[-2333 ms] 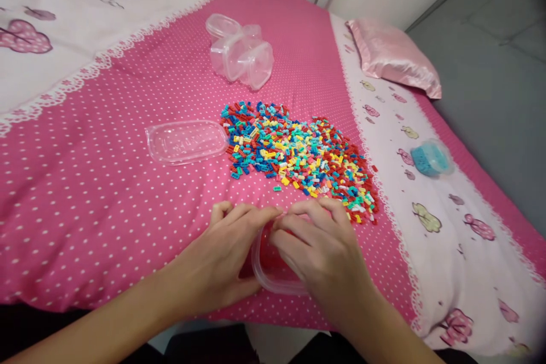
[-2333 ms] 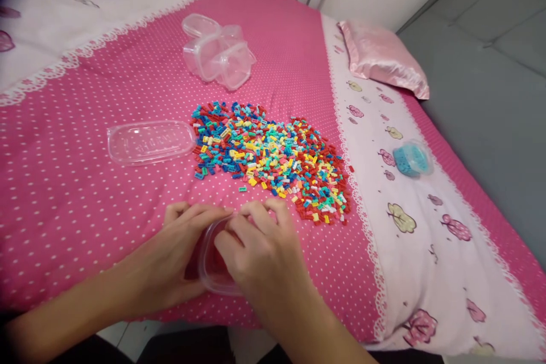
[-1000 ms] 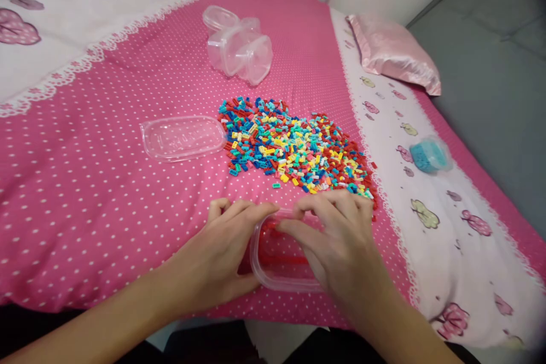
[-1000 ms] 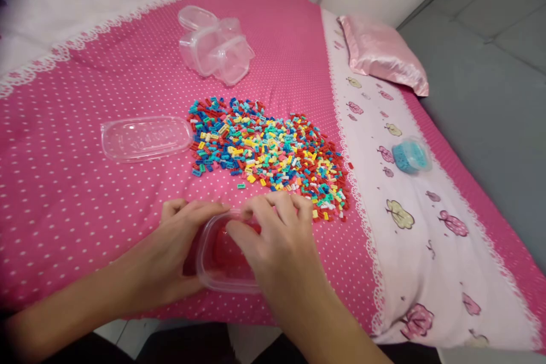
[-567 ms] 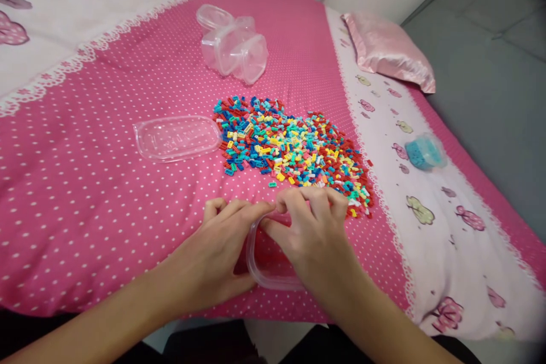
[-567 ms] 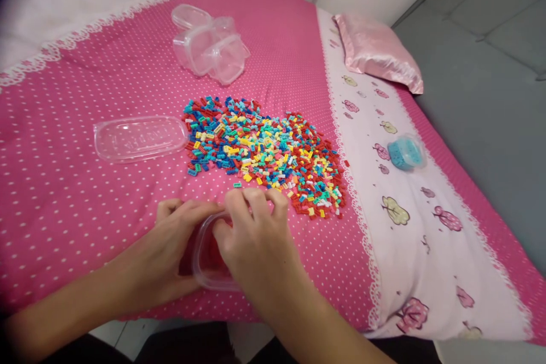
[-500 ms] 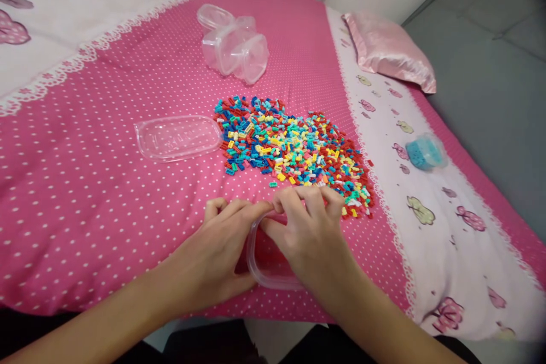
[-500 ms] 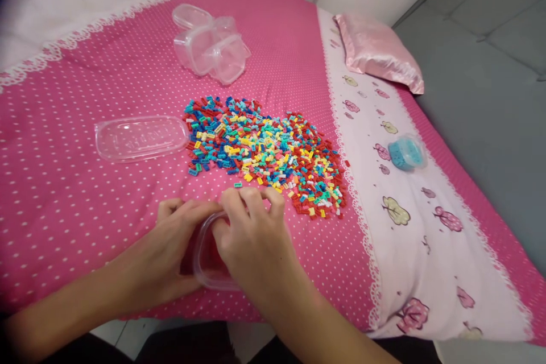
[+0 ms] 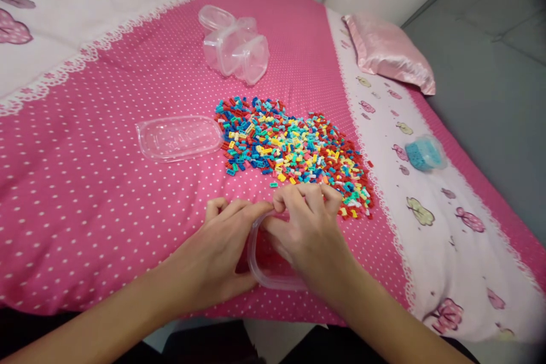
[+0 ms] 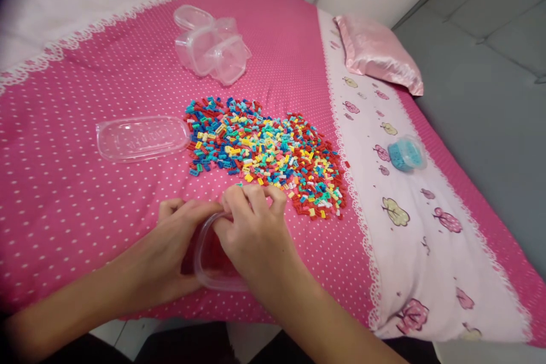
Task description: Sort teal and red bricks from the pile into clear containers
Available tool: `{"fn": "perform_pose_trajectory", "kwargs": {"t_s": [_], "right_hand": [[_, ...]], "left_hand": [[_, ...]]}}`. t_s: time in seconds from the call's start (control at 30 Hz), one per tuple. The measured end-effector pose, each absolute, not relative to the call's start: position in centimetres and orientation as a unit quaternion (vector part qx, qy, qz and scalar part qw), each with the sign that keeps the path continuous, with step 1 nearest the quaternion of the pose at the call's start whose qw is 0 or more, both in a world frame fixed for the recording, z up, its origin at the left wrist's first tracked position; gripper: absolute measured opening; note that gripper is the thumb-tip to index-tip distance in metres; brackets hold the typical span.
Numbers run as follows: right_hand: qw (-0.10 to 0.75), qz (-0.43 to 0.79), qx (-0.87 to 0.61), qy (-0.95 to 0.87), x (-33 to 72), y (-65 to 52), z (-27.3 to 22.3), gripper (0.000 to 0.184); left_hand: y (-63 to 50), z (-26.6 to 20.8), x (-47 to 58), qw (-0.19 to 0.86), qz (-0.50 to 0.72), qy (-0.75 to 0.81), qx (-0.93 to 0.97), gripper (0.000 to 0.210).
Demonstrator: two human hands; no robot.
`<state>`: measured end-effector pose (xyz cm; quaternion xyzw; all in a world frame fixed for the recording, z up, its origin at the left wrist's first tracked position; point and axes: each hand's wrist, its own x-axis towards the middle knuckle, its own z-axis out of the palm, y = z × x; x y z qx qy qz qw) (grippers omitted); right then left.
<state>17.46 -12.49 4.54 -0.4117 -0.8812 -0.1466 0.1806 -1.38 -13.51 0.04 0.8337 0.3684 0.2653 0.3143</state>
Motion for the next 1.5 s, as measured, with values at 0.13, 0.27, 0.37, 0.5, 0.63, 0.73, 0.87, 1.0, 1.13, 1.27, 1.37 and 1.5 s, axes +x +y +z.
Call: {"fn": "perform_pose_trajectory", "kwargs": {"t_s": [0.13, 0.27, 0.37, 0.5, 0.63, 0.73, 0.87, 1.0, 1.13, 1.27, 1.37, 1.5], "right_hand": [[0.204, -0.117, -0.417, -0.878, 18.1, -12.8, 5.5, 0.025], [0.240, -0.066, -0.426, -0.870, 18.8, -13.5, 6.6, 0.023], [0.258, -0.043, -0.443, -0.858, 19.4, -13.9, 7.3, 0.021], [0.280, 0.017, -0.484, -0.829, 20.8, -14.0, 8.4, 0.021], [0.248, 0.050, -0.500, -0.828, 22.3, -13.7, 9.6, 0.021], [0.245, 0.038, -0.492, -0.835, 22.0, -13.6, 9.7, 0.017], [0.188, 0.016, -0.449, -0.873, 19.7, -13.7, 8.5, 0.016], [0.125, -0.002, -0.423, -0.898, 17.8, -14.1, 6.9, 0.018], [0.118, 0.010, -0.442, -0.889, 17.3, -14.5, 5.9, 0.020], [0.146, 0.047, -0.459, -0.875, 17.4, -14.7, 5.5, 0.022], [0.166, 0.063, -0.472, -0.864, 17.5, -14.9, 5.4, 0.024], [0.160, 0.055, -0.479, -0.861, 17.3, -15.0, 5.4, 0.028]], "left_hand": [[-13.5, 0.1, -1.4, 0.315, 0.273, 0.361, 0.835, 0.068], [-13.5, 0.3, -1.4, 0.316, 0.265, 0.365, 0.835, 0.065], [-13.5, 0.4, -1.4, 0.311, 0.264, 0.368, 0.835, 0.063], [-13.5, 0.1, -1.5, 0.309, 0.269, 0.372, 0.833, 0.067], [-13.6, -0.6, -1.6, 0.300, 0.287, 0.377, 0.828, 0.070], [-13.6, -1.0, -1.7, 0.305, 0.284, 0.374, 0.829, 0.070], [-13.6, -0.8, -1.6, 0.305, 0.283, 0.368, 0.832, 0.067], [-13.5, -0.1, -1.4, 0.318, 0.278, 0.373, 0.826, 0.064], [-13.4, 0.3, -1.3, 0.337, 0.276, 0.369, 0.821, 0.062], [-13.3, 0.6, -1.3, 0.350, 0.277, 0.360, 0.819, 0.058], [-13.3, 0.7, -1.3, 0.346, 0.277, 0.360, 0.821, 0.058], [-13.4, 0.4, -1.3, 0.327, 0.279, 0.359, 0.829, 0.062]]}}
